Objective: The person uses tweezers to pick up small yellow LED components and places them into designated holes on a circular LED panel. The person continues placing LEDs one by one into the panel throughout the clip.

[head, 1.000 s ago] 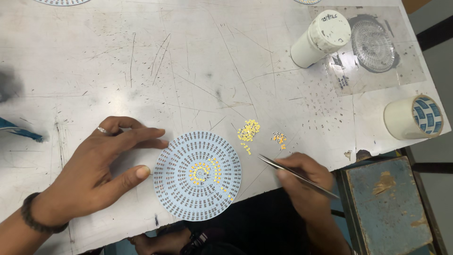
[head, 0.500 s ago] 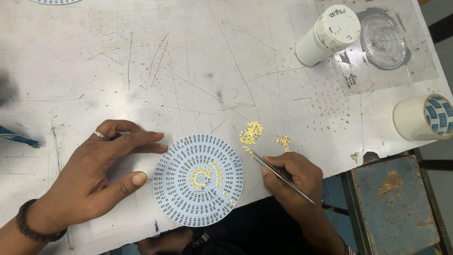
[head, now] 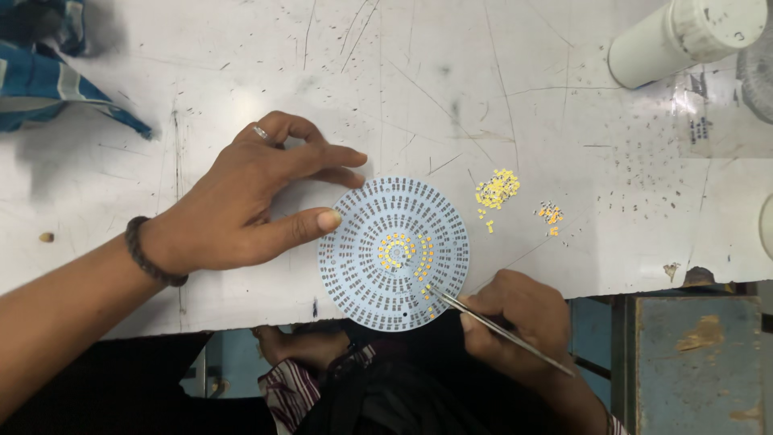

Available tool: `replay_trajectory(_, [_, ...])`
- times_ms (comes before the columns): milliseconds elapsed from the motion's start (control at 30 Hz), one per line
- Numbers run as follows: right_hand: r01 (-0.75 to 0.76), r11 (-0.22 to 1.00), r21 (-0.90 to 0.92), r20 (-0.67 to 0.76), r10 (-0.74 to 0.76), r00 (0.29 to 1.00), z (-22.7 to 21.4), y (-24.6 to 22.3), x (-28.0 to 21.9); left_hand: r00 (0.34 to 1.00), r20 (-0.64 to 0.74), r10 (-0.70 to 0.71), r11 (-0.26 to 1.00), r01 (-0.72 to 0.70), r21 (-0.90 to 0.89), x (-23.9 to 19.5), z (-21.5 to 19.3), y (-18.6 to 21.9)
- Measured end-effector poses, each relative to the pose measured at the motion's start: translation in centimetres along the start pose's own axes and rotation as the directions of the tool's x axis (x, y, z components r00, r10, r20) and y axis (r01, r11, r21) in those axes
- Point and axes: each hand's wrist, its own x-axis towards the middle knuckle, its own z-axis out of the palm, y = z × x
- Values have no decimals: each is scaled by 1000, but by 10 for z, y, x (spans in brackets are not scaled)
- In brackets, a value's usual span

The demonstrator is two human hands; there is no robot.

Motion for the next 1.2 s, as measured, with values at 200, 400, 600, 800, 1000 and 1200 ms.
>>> replay_trajectory(200, [-38,997,-71,-93,32,995,7,-15,-9,1000,-6,14,1000,-14,2,-1,1,0])
replay_trajectory(400, [-6,997,-75,-44,3,999,7,-15,-5,1000,-7,13,1000,-13,15,-2,1,0])
replay_trajectory(600, [-27,997,-70,-65,23,998,9,-19,-7,1000,-6,14,1000,-13,12,-2,2,0])
replay_trajectory(800, [-24,994,-103,-105,13,994,14,-23,-11,1000,0,0,1000,0,10,-1,2,0])
replay_trajectory(1000, [-8,994,-112,-111,-4,994,16,-23,-9,1000,5,-9,1000,9,16,-1,2,1])
replay_trajectory(1200, [35,993,-116,-112,-48,993,13,-24,-8,1000,12,-5,999,4,35,-2,0,1])
